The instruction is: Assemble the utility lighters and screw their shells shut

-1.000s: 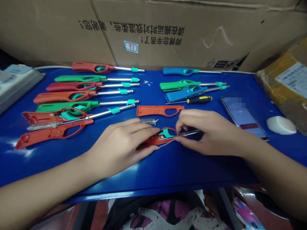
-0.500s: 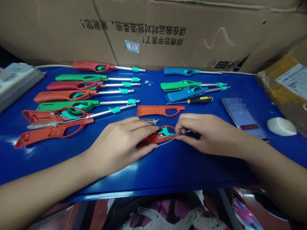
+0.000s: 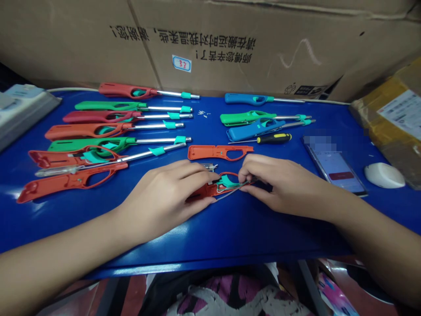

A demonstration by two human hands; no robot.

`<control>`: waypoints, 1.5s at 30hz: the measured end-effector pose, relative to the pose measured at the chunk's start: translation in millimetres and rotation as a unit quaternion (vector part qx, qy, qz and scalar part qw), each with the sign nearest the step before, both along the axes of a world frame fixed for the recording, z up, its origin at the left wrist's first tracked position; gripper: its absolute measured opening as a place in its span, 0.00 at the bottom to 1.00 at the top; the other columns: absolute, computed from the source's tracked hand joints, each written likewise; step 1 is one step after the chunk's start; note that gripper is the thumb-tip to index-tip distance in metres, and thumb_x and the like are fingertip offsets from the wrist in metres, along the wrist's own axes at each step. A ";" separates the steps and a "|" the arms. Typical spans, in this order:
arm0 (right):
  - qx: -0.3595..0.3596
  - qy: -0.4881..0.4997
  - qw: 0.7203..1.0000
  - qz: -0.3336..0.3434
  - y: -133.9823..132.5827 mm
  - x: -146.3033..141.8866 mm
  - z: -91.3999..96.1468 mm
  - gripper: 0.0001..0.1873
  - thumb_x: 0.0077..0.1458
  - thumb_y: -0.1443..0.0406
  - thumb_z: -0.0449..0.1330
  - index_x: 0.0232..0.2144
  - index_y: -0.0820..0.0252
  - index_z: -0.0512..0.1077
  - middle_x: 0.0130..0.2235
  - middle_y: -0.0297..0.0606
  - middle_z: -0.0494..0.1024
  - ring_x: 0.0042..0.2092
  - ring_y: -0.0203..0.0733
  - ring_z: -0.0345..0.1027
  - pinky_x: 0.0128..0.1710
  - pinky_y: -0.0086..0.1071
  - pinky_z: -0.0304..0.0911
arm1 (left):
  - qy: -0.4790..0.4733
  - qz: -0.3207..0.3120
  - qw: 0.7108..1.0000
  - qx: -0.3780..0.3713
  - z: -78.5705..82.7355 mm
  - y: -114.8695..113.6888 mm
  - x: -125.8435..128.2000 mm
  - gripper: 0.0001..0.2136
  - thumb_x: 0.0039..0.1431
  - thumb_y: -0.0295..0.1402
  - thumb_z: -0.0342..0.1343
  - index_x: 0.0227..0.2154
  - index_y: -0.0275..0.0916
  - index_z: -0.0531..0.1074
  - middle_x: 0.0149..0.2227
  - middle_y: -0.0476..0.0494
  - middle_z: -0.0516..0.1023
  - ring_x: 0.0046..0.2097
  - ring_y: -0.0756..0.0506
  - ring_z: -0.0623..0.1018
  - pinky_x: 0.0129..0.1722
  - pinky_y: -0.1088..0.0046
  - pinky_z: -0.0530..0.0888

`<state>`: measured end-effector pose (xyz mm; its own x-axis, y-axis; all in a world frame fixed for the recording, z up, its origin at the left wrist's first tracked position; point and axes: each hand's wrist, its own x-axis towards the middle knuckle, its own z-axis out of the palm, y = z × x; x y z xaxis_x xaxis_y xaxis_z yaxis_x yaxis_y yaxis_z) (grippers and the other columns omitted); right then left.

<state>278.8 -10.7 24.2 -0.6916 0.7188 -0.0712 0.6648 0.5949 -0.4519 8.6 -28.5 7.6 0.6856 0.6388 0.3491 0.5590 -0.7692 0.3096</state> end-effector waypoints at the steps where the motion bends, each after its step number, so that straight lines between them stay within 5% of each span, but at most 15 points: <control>1: 0.000 0.000 1.000 0.000 0.0 -0.1 0.3 0.02 0.65 0.64 0.57 0.40 0.55 0.68 0.41 0.34 0.74 0.40 0.40 0.67 0.36 0.35 0.57 | 0.003 0.000 1.000 -0.001 0.0 0.0 -0.1 0.13 0.64 0.35 0.62 0.49 0.38 0.75 0.46 0.43 0.82 0.48 0.41 0.82 0.45 0.66 0.80; 19: 0.000 0.056 0.998 0.036 -1.8 1.5 0.6 0.07 0.64 0.66 0.58 0.45 0.56 0.74 0.45 0.37 0.76 0.44 0.39 0.70 0.41 0.33 0.62 | 0.010 -0.002 1.000 0.001 -0.1 -0.2 0.9 0.13 0.65 0.36 0.61 0.50 0.38 0.74 0.45 0.44 0.83 0.46 0.42 0.81 0.43 0.65 0.79; 27: -0.017 0.023 0.999 0.024 -4.6 -3.3 -1.6 0.08 0.64 0.64 0.58 0.46 0.55 0.73 0.46 0.36 0.75 0.44 0.40 0.70 0.40 0.34 0.61 | 0.046 -0.038 0.998 0.006 -0.4 1.5 2.5 0.20 0.70 0.35 0.54 0.63 0.41 0.66 0.57 0.43 0.78 0.54 0.40 0.77 0.51 0.60 0.77; 45: 0.002 0.012 1.000 -0.002 -7.9 -10.5 -4.1 0.06 0.64 0.64 0.58 0.43 0.55 0.69 0.44 0.33 0.74 0.42 0.39 0.69 0.37 0.33 0.59 | 0.048 -0.061 0.997 -0.001 -2.0 2.8 3.8 0.16 0.72 0.34 0.52 0.59 0.38 0.69 0.59 0.44 0.76 0.55 0.41 0.75 0.55 0.62 0.75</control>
